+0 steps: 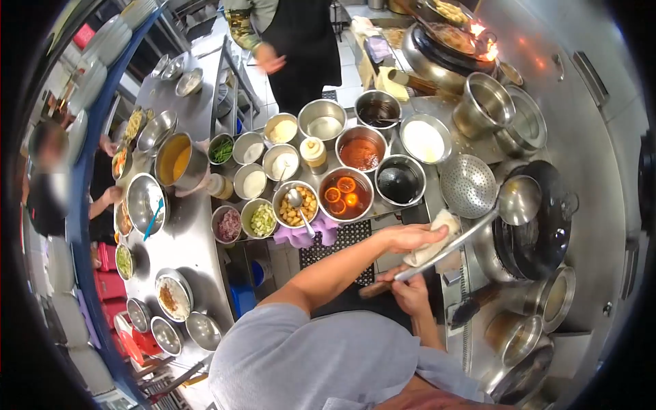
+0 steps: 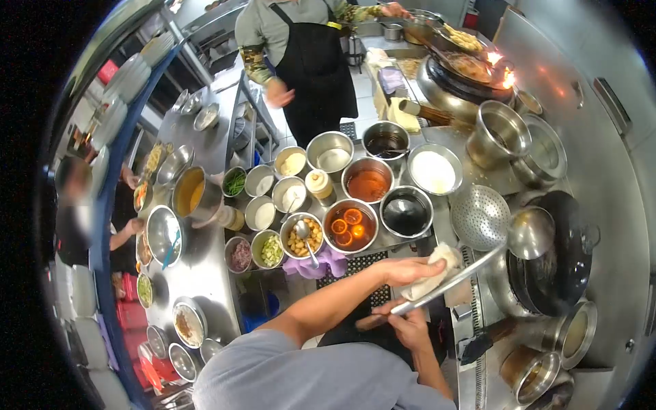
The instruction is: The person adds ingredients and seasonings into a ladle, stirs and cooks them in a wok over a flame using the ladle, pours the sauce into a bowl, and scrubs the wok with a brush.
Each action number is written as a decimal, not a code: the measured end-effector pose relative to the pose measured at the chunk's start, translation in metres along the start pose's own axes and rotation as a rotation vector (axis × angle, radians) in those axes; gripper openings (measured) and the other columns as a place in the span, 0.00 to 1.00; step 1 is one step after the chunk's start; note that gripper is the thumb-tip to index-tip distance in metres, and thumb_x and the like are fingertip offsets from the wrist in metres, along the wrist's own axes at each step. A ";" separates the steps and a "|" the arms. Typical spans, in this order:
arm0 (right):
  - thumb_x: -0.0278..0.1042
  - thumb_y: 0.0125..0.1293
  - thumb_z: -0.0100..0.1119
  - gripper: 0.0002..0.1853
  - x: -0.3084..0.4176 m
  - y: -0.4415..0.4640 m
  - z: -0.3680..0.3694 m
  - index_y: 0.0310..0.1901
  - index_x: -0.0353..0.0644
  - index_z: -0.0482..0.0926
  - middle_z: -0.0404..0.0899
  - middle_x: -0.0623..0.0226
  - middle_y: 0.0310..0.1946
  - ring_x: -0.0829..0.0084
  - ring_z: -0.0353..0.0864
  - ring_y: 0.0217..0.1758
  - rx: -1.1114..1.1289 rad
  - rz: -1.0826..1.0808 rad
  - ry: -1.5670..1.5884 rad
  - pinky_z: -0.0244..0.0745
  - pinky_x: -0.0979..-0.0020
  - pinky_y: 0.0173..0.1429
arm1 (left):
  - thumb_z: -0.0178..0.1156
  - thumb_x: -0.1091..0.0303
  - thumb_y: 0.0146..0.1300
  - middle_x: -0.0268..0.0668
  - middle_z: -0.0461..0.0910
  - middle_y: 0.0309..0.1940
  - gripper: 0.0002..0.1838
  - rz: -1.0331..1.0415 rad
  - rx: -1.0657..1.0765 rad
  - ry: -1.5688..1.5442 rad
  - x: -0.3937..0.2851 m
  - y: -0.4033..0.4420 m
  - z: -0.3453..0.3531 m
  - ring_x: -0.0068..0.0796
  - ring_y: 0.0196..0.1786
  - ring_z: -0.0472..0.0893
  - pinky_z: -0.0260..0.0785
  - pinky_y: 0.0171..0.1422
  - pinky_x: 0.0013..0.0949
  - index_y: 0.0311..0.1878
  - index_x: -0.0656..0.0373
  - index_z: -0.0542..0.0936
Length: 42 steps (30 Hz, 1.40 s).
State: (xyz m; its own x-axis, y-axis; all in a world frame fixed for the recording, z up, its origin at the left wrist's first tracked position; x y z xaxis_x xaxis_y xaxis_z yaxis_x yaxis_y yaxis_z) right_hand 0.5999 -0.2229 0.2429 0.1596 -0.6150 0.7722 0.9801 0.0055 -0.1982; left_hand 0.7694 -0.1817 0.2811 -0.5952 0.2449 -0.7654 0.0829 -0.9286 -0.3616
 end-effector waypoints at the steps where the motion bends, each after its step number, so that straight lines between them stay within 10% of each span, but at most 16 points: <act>1: 0.27 0.63 0.63 0.21 -0.003 0.012 0.008 0.54 0.45 0.64 0.79 0.60 0.42 0.58 0.79 0.54 0.068 -0.003 0.017 0.70 0.51 0.63 | 0.56 0.37 0.65 0.42 0.74 0.53 0.42 0.095 0.037 0.065 -0.009 -0.008 0.002 0.30 0.54 0.74 0.73 0.54 0.35 0.69 0.64 0.62; 6: 0.27 0.67 0.60 0.18 -0.015 0.046 0.035 0.54 0.46 0.64 0.80 0.59 0.44 0.57 0.79 0.55 0.157 0.043 0.075 0.70 0.53 0.63 | 0.67 0.63 0.59 0.38 0.76 0.44 0.35 0.280 0.003 0.030 -0.003 -0.021 -0.031 0.26 0.39 0.78 0.74 0.35 0.31 0.66 0.60 0.61; 10: 0.30 0.67 0.61 0.16 0.000 0.055 0.041 0.53 0.42 0.68 0.81 0.58 0.47 0.66 0.81 0.52 0.186 0.256 -0.354 0.75 0.64 0.56 | 0.64 0.72 0.54 0.37 0.76 0.44 0.35 0.206 -0.105 0.003 0.005 -0.053 -0.047 0.23 0.33 0.78 0.73 0.32 0.27 0.65 0.57 0.62; 12: 0.31 0.67 0.62 0.14 0.057 0.059 0.052 0.52 0.38 0.75 0.82 0.65 0.41 0.76 0.81 0.41 0.593 0.380 -1.116 0.77 0.72 0.45 | 0.64 0.72 0.55 0.36 0.76 0.41 0.32 0.212 -0.129 -0.045 0.009 -0.077 -0.046 0.23 0.32 0.77 0.72 0.30 0.27 0.63 0.58 0.63; 17: 0.34 0.69 0.58 0.10 0.174 0.116 0.040 0.44 0.37 0.82 0.78 0.75 0.23 0.82 0.77 0.27 -0.268 -0.009 -0.995 0.72 0.77 0.31 | 0.65 0.71 0.55 0.35 0.74 0.32 0.25 0.127 -0.266 -0.251 0.036 -0.139 -0.037 0.24 0.28 0.77 0.70 0.25 0.27 0.55 0.61 0.68; 22: 0.38 0.66 0.56 0.14 0.161 0.314 -0.032 0.44 0.36 0.83 0.82 0.49 0.34 0.55 0.83 0.41 -0.074 -0.477 -1.703 0.75 0.60 0.48 | 0.66 0.70 0.56 0.36 0.75 0.32 0.23 0.109 -0.297 -0.337 0.055 -0.165 -0.027 0.24 0.28 0.76 0.68 0.25 0.26 0.54 0.66 0.71; 27: 0.35 0.64 0.55 0.14 0.123 0.420 -0.027 0.45 0.40 0.84 0.77 0.48 0.53 0.49 0.75 0.58 -0.105 -0.149 -2.200 0.71 0.53 0.59 | 0.65 0.70 0.57 0.35 0.76 0.34 0.24 0.139 -0.385 -0.445 0.054 -0.167 -0.025 0.23 0.29 0.77 0.69 0.26 0.25 0.56 0.64 0.71; 35: 0.33 0.61 0.55 0.16 0.133 0.483 -0.069 0.47 0.37 0.83 0.78 0.51 0.56 0.50 0.73 0.62 0.024 0.304 -1.978 0.71 0.51 0.61 | 0.65 0.72 0.58 0.38 0.77 0.34 0.22 0.226 -0.597 -0.559 0.021 -0.155 -0.052 0.25 0.28 0.78 0.69 0.24 0.26 0.55 0.65 0.72; 42: 0.34 0.62 0.56 0.16 0.109 0.473 -0.060 0.49 0.39 0.83 0.77 0.51 0.57 0.50 0.73 0.63 -0.010 0.214 -2.174 0.68 0.51 0.64 | 0.65 0.74 0.53 0.40 0.77 0.33 0.24 0.191 -0.651 -0.586 -0.003 -0.147 -0.095 0.28 0.27 0.77 0.69 0.24 0.27 0.55 0.64 0.71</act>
State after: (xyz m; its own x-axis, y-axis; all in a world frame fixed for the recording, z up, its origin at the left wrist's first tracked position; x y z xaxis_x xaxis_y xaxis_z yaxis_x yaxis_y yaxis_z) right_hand 1.0735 -0.3343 0.1975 0.0896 0.9956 0.0286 0.9351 -0.0742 -0.3466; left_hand 0.8349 -0.0194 0.2861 -0.8228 -0.2450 -0.5129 0.5531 -0.5529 -0.6232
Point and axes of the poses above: each hand's wrist, its own y-axis towards the middle knuckle, its own z-axis out of the palm, x = y × z, the point moved 1 cm from there along y, towards the middle knuckle
